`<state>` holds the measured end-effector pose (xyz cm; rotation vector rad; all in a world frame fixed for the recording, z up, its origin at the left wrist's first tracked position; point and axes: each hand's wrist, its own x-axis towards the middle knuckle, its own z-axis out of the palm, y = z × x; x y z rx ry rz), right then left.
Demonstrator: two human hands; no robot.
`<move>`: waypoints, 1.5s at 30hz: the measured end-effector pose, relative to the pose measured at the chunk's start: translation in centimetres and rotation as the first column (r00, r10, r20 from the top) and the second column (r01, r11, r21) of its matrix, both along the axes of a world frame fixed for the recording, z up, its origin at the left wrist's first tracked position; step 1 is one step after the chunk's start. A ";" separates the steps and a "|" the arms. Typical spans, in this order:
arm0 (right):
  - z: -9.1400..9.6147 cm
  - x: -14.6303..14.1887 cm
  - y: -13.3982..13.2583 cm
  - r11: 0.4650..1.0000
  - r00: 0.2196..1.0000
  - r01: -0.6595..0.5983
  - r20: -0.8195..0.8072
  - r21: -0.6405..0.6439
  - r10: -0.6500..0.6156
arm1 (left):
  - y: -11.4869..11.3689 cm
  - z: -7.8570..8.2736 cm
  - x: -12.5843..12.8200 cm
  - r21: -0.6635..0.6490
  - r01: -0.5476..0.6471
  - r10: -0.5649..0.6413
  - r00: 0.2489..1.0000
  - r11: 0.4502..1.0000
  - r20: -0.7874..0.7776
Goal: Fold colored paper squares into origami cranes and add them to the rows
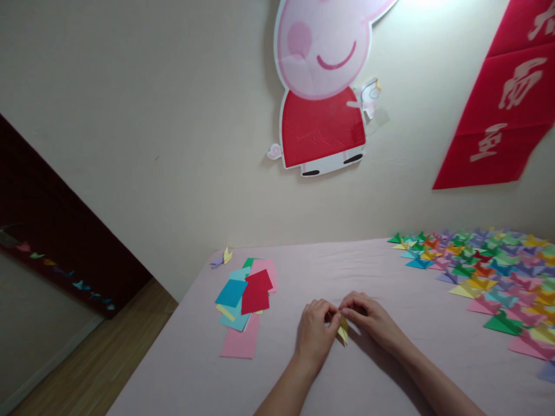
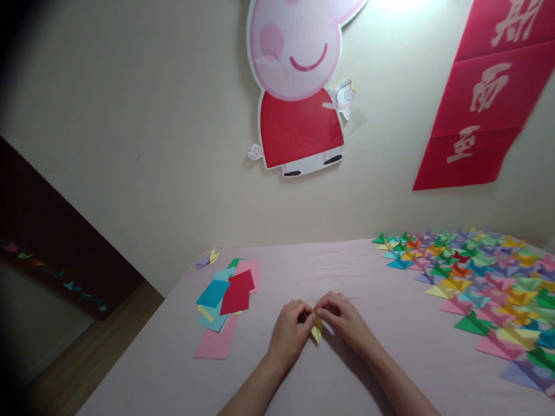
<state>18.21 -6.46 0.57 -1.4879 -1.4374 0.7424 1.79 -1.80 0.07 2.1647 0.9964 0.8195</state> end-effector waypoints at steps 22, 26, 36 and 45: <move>-0.3 -0.5 0.1 1.000 0.999 -0.003 0.047 0.011 0.003 | 0.0 0.1 0.0 0.003 -0.013 0.013 1.000 1.000 0.000; 0.2 -0.1 -0.1 0.999 0.999 -0.041 0.000 -0.001 0.041 | 0.0 0.3 0.0 -0.003 -0.013 0.013 1.000 1.000 0.004; -0.4 -0.9 -0.1 0.996 0.997 0.062 0.048 0.057 -0.065 | -0.1 0.2 -0.1 -0.028 -0.021 0.021 1.000 0.999 0.016; -0.4 -1.2 -0.1 0.955 0.965 0.254 -0.104 0.156 -0.240 | -1.4 -0.2 2.0 -0.655 0.093 0.200 0.912 0.750 0.359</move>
